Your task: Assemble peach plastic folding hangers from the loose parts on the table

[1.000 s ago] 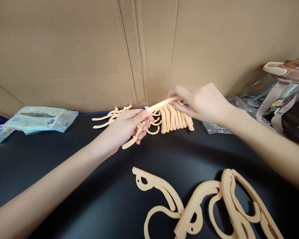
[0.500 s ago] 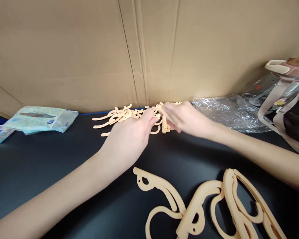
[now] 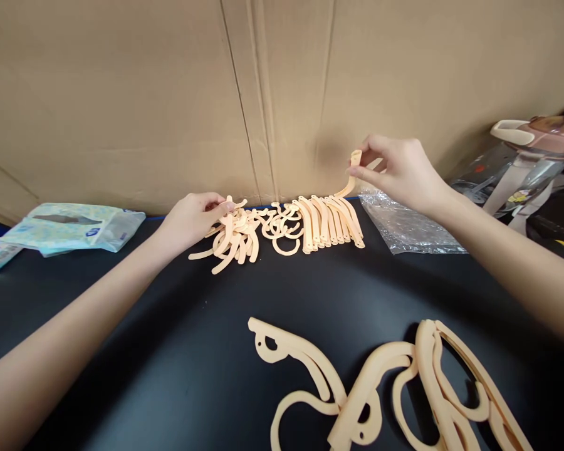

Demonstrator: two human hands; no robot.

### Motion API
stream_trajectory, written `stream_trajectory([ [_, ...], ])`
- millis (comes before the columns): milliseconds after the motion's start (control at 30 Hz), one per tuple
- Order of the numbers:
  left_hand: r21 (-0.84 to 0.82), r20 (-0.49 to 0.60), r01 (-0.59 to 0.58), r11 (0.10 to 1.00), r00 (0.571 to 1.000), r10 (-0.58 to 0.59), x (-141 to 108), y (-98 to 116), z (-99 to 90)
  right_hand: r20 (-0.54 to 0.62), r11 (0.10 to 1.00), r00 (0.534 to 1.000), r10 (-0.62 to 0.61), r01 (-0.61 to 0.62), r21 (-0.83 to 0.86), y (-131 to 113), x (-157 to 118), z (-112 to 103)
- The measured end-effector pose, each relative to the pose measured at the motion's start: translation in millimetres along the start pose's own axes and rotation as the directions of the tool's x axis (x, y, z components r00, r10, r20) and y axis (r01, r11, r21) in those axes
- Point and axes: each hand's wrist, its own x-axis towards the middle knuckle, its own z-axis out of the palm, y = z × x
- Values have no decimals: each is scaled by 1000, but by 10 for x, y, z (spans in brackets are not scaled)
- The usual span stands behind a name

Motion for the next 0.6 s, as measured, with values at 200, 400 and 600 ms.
stream_trajectory([
  [200, 22, 0, 26, 999, 1000, -26, 9, -19, 42, 200, 948, 965, -170, 216, -234, 156, -542, 86],
  [400, 28, 4, 44, 999, 999, -44, -22, 35, 44, 281, 975, 935, -215, 222, 5, 258, -804, 185],
  [600, 26, -15, 40, 999, 999, -39, -39, 50, 29, 341, 987, 926, -160, 160, 28, 126, -820, 156],
])
